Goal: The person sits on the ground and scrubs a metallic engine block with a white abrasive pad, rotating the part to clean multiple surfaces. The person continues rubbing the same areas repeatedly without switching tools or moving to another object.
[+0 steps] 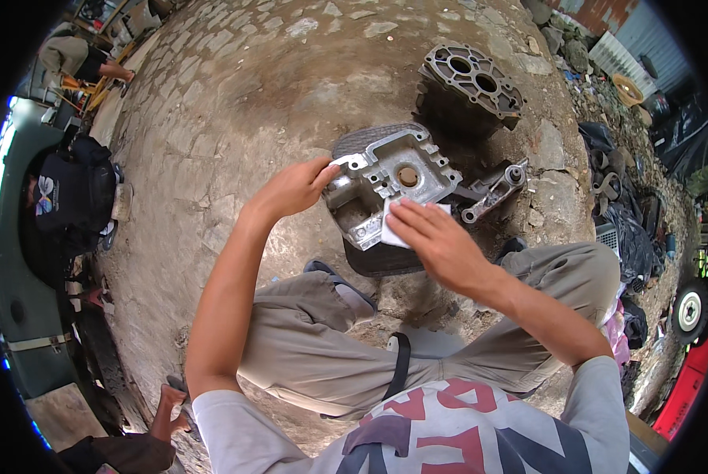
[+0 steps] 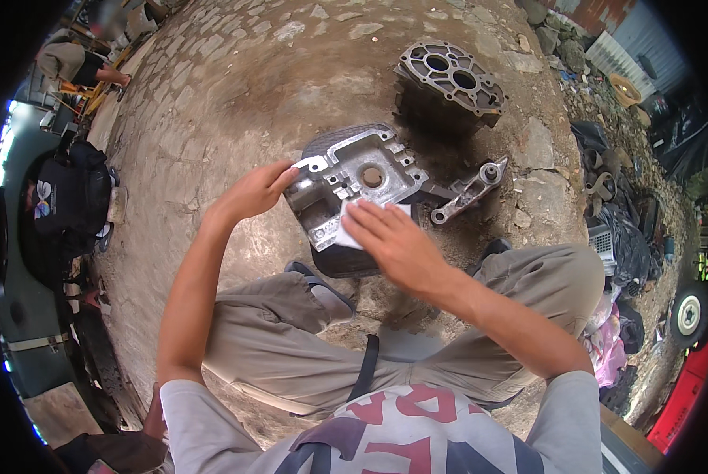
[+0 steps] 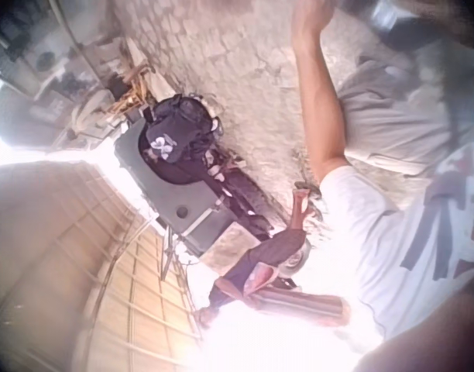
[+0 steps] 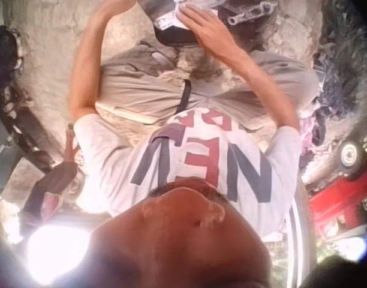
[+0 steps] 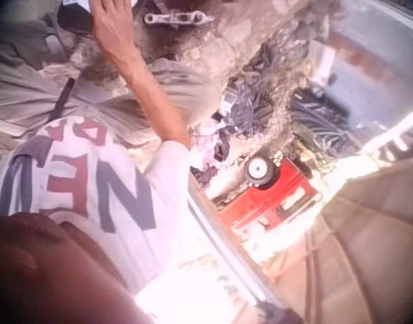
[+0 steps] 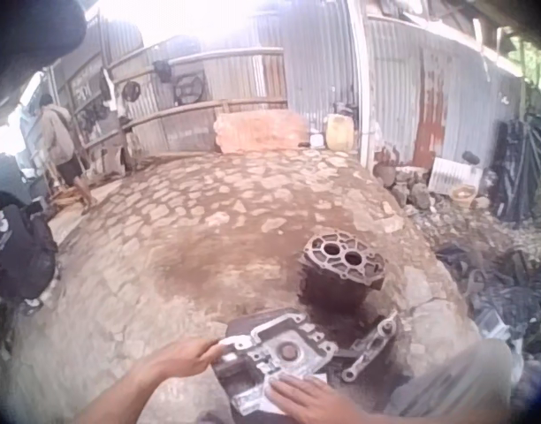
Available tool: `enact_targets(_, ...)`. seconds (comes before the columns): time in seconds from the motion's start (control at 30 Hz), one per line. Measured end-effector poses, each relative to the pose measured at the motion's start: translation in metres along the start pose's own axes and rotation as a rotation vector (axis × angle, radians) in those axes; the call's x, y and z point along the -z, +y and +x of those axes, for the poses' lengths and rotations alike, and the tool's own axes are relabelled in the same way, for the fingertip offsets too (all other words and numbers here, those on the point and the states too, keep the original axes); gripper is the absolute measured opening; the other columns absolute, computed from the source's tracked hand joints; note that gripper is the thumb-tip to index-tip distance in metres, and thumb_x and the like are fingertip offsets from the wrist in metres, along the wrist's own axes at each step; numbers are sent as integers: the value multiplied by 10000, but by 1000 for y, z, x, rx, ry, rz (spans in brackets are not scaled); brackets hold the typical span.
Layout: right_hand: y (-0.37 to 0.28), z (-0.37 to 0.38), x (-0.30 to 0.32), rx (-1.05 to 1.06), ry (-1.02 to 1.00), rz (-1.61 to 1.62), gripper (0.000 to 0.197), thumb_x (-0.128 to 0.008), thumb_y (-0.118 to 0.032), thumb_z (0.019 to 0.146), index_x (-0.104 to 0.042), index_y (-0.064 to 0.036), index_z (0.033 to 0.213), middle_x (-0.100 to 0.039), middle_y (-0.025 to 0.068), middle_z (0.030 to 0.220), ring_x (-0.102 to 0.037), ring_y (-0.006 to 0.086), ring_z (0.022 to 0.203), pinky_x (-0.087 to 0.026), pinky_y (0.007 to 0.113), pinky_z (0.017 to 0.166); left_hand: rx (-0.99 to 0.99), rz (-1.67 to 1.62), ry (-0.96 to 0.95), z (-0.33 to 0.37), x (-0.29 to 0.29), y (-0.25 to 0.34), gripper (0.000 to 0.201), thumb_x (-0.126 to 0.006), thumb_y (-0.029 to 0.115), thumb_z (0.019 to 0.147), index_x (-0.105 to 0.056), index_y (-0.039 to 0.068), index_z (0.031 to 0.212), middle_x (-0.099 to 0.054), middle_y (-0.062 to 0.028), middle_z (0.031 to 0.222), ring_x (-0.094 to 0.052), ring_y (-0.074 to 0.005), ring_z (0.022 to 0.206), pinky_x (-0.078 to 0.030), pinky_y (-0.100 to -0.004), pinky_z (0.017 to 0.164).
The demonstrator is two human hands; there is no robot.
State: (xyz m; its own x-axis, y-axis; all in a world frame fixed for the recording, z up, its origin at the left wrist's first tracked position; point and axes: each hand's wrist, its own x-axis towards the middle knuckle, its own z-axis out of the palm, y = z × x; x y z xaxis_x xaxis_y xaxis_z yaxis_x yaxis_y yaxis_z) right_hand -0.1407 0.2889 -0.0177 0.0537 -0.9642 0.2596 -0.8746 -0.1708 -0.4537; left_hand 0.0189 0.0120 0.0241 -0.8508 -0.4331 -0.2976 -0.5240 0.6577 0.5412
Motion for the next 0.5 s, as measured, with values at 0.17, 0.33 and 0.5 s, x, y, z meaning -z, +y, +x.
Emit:
enact_targets(0.17,-7,3,-4,82,-30,-75,572,-520,-73,971,-489,-66,1542,-465,128,1620,-417,298,1524,-357,505,1226,-23,119,-59,5,8,0,491,-514,441,1103,-679,24,1303,-742,-231,1143,-695,-403,1039,-525,-452,907)
enact_targets(0.33,8,4,-4,-77,42,-71,620,-564,19,914,-502,-34,1529,-493,156,1594,-439,330,1505,-366,527,1208,-25,93,-96,15,8,-7,562,-530,517,1080,-709,19,1270,-753,-243,1107,-715,-388,1005,-534,-457,888)
enact_targets(0.5,-35,-6,-13,85,-23,-1,651,-589,2,908,-493,-38,1550,-472,157,1620,-419,321,1525,-318,516,1234,-26,-72,-107,17,-3,-17,596,-530,538,1075,-721,-3,1235,-753,-261,1082,-720,-380,1001,-536,-457,877)
